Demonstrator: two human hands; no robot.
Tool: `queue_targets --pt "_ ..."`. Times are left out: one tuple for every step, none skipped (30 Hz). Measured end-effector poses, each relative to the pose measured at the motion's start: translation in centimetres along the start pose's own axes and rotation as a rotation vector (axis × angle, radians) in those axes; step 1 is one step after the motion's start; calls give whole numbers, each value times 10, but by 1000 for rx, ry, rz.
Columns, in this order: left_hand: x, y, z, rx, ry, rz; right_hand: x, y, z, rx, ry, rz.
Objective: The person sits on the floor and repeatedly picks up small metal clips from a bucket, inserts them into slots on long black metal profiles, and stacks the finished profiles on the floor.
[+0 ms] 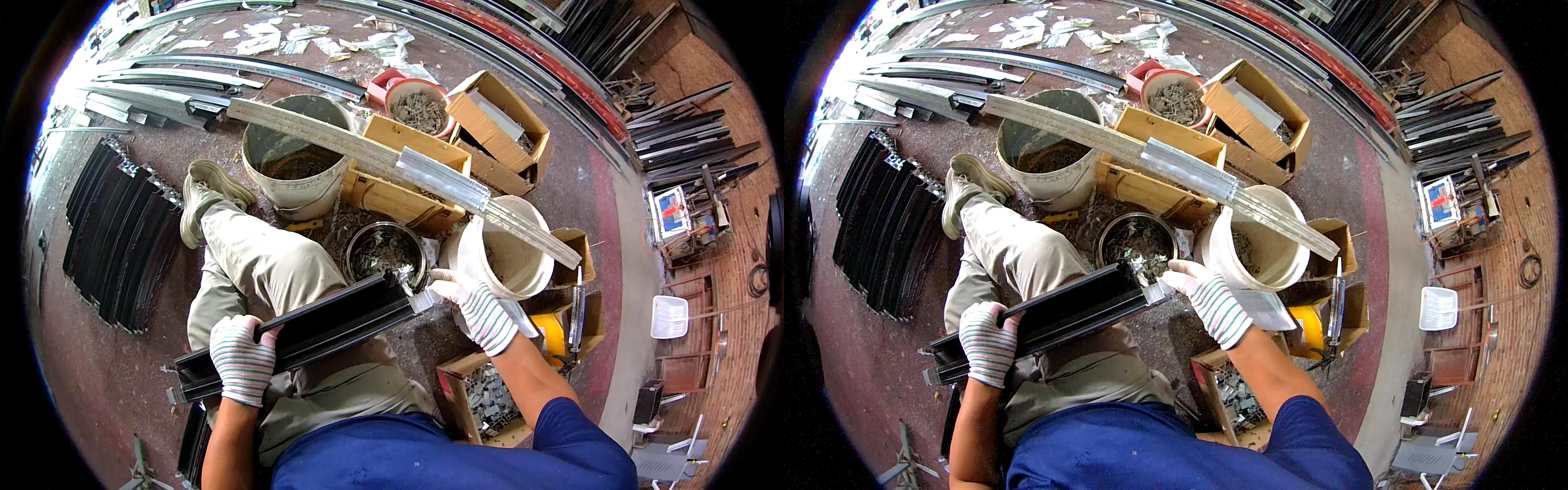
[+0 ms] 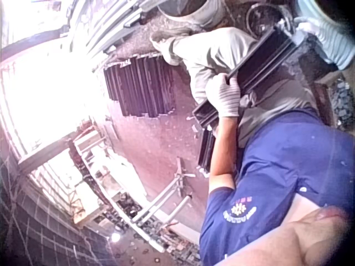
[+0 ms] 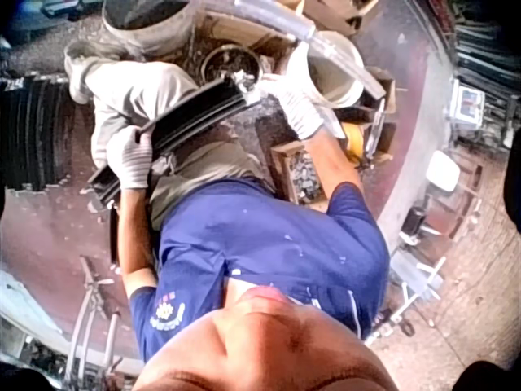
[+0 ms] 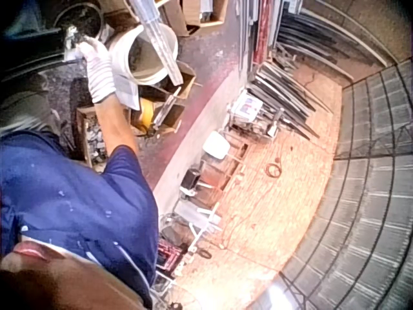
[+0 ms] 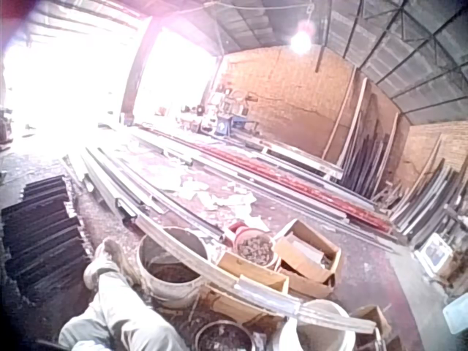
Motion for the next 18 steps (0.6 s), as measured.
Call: queue_targets --pt "0 0 0 1 3 2 -1 1 2 0 5 -1" --pt "-1 0 -1 2 6 3 1 -1 -2 -2 22 -5" --pt "-1 0 -1 1 2 2 0 0 0 -6 28 -12" --pt "-1 0 -1 0 -2 0 -2 1 5 -10 34 -18" --pt "-1 0 -2 -1 -7 -1 -2 1 5 -14 36 -33" --pt "-2 0 0 -6 -4 -2 -3 2 6 -10 39 -46" --pt "-2 0 3 -10 -1 -3 -2 2 3 -5 38 -67" --pt "-2 0 5 -15 1 -4 -2 2 1 0 37 -87" --pt "-2 0 4 -15 -1 -8 -1 2 0 -7 9 -105" --pt "-2 -1 3 -16 -2 -11 1 4 -2 -14 -20 -122" --pt "-1 -1 2 -17 -3 -15 2 5 -3 -20 -48 -139" --pt "-1 -1 2 -18 -2 -12 4 6 -2 -4 -27 -171" --pt "-2 -1 2 -20 1 -9 6 7 1 12 -5 -202" --pt "-2 -2 3 -22 3 -7 7 8 3 29 17 -233" --pt "-2 -2 2 -24 0 0 9 7 3 16 43 -237" --pt "-1 -3 1 -27 -4 6 12 4 1 3 69 -240" --pt "-1 -3 1 -29 -7 13 13 2 1 -10 95 -243" --pt "-1 -3 1 -29 -7 8 9 6 5 -13 234 -237"
Point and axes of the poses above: each hand's wrist, its own y-axis away from the middle knuckle, its own z-axis out of the palm, x = y × z, the point moved 3 cm from there along -y, towards the middle knuckle, and after that the axes turned 15 degrees about -y, right-handed, at the moved point
